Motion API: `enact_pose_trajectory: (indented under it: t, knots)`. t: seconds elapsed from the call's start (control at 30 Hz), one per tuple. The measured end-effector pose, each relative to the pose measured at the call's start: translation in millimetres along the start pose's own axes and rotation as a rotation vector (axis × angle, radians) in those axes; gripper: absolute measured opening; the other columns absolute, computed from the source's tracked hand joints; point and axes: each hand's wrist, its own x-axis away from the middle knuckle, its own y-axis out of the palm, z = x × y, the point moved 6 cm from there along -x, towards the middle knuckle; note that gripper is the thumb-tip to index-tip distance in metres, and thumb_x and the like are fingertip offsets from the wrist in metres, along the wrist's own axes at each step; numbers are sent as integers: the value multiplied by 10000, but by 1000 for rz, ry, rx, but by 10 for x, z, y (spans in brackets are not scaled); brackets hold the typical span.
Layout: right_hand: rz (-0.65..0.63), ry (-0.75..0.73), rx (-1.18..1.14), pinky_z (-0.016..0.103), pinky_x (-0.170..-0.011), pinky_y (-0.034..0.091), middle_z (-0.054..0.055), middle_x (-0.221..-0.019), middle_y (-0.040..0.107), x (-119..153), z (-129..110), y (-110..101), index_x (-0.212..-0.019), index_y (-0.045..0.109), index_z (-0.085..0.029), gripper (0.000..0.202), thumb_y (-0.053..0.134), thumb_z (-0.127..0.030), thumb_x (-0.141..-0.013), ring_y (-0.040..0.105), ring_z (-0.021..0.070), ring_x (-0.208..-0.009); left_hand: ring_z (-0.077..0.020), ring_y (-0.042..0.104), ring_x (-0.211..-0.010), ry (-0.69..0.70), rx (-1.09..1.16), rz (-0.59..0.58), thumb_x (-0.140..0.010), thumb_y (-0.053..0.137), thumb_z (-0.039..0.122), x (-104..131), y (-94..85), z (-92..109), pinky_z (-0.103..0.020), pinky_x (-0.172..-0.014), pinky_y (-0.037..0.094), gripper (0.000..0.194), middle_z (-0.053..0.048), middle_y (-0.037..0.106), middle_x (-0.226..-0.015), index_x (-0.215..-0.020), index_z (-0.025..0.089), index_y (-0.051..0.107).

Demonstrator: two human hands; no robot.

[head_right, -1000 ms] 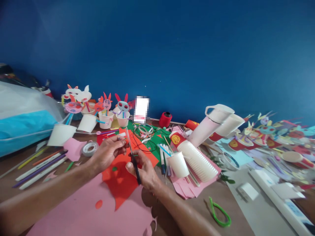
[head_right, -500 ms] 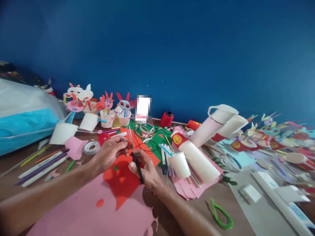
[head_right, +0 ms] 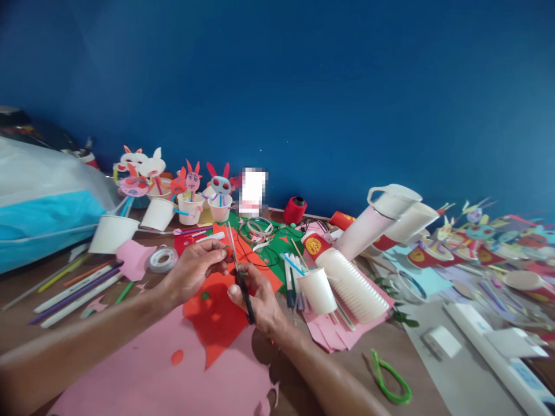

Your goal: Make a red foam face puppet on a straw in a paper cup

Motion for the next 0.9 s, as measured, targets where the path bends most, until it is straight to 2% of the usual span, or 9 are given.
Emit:
enact_pose_trajectory:
  t: [0.27,0.63,0.9]
  knots:
    - [-16,-24,99,260,-612,362,3,-742,482,16,-72,8,-1009,468,-170,420,572,-480,-745,429,118,-636,-84,528,-479,-31,43,61,-652,561,154,35,-5,-27,-216,-493,460,48,-18,608,-617,-620,127,537]
    - [21,0,61,245,-558,347,-25,-663,464,-2,-67,15,-960,462,-174,440,601,-503,-703,416,106,-579,-102,577,-569,-33,83,99,-654,571,163,59,-8,-73,-206,-529,453,68,-4,610,-634,-610,140,525]
    - [9,-17,110,267,-607,370,1,-735,483,25,-80,19,-974,484,-181,409,594,-481,-720,430,125,-632,-86,532,-499,-25,18,142,-655,563,187,74,-28,-82,-214,-518,424,50,0,611,-631,-636,140,558]
